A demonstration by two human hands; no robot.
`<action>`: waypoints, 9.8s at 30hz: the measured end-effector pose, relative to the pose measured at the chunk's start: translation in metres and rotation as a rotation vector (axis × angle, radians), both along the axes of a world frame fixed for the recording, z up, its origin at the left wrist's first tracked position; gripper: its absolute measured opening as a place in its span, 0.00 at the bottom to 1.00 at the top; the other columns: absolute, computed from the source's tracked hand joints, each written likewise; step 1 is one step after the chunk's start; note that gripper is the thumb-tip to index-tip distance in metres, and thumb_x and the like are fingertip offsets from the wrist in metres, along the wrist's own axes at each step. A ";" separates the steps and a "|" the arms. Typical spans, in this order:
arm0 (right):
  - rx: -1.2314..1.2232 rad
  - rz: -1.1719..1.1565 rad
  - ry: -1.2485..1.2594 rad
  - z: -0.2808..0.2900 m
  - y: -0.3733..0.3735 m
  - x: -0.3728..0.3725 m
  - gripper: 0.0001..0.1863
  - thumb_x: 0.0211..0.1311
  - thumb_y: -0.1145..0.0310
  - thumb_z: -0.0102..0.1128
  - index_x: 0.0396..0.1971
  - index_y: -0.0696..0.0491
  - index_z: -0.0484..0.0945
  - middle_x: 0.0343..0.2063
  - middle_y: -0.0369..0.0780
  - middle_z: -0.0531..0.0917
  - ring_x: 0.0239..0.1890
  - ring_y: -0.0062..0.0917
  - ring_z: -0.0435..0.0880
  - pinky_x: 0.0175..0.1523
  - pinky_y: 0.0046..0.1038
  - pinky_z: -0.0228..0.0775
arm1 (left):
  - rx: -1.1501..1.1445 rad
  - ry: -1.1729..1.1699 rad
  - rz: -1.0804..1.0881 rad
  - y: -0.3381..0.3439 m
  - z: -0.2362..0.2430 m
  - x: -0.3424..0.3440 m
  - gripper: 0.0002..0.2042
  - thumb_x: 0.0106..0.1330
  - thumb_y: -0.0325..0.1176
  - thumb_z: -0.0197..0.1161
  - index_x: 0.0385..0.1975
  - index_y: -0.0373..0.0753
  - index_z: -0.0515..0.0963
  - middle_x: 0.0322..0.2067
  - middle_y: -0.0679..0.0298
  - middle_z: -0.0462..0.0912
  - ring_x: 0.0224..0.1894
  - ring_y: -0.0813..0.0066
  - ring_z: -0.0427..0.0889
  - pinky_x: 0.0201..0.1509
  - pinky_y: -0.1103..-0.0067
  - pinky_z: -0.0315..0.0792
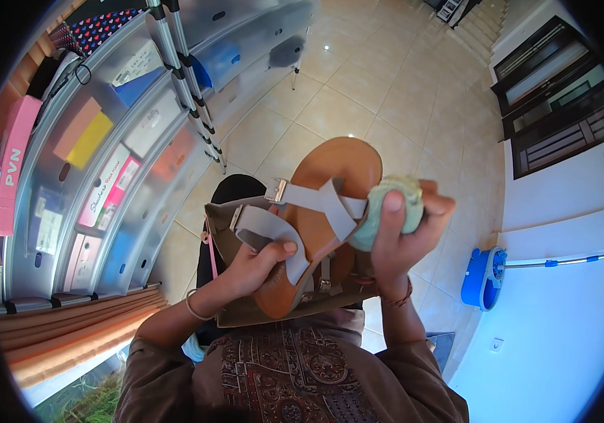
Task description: The person sits on the floor and wipes a pair of light-colored sandals with a green cloth. They then wipe a pink shoebox and place it on a shelf. Finally, they take a pair of beige slides from a black box and wipe them with the cloth.
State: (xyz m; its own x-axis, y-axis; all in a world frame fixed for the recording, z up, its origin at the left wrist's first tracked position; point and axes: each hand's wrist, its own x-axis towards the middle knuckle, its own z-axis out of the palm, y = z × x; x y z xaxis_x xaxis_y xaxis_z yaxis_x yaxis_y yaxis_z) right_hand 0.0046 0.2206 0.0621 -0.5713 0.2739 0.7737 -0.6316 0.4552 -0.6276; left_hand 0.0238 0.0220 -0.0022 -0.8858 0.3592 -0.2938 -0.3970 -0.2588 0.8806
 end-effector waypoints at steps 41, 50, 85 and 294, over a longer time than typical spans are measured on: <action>1.063 0.068 -0.332 0.066 0.035 0.017 0.21 0.42 0.76 0.70 0.41 0.50 0.80 0.39 0.39 0.78 0.45 0.31 0.79 0.45 0.33 0.73 | -0.554 0.936 -0.036 -0.002 0.012 -0.024 0.28 0.51 0.30 0.74 0.54 0.29 0.75 0.41 0.54 0.85 0.41 0.71 0.87 0.47 0.76 0.79; 1.261 0.036 -0.193 0.069 0.033 0.012 0.12 0.52 0.70 0.61 0.39 0.49 0.83 0.45 0.32 0.79 0.52 0.28 0.76 0.50 0.35 0.70 | -0.550 0.792 0.016 0.001 0.009 -0.022 0.26 0.54 0.29 0.73 0.54 0.29 0.75 0.39 0.58 0.85 0.40 0.75 0.85 0.47 0.77 0.78; 0.937 0.226 -0.358 0.070 0.060 0.020 0.13 0.52 0.79 0.60 0.36 0.46 0.76 0.40 0.31 0.86 0.50 0.30 0.79 0.54 0.32 0.59 | -0.268 0.626 0.172 0.000 0.002 -0.016 0.28 0.55 0.28 0.71 0.56 0.29 0.73 0.40 0.61 0.85 0.41 0.81 0.82 0.47 0.80 0.77; 0.311 -0.066 0.018 0.010 -0.006 0.022 0.23 0.51 0.82 0.68 0.48 0.61 0.72 0.48 0.54 0.79 0.46 0.36 0.82 0.49 0.31 0.76 | 0.230 0.224 -0.005 -0.010 0.002 -0.004 0.42 0.61 0.33 0.69 0.71 0.32 0.50 0.47 0.67 0.76 0.50 0.82 0.74 0.56 0.80 0.68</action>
State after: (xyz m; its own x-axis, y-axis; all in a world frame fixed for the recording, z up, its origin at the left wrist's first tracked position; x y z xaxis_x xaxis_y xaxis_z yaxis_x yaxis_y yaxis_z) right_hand 0.0263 0.2145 0.0724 -0.5459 0.0591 0.8358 -0.6037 0.6640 -0.4413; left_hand 0.0202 0.0123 -0.0002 -0.9174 0.3981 -0.0021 -0.2013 -0.4594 0.8651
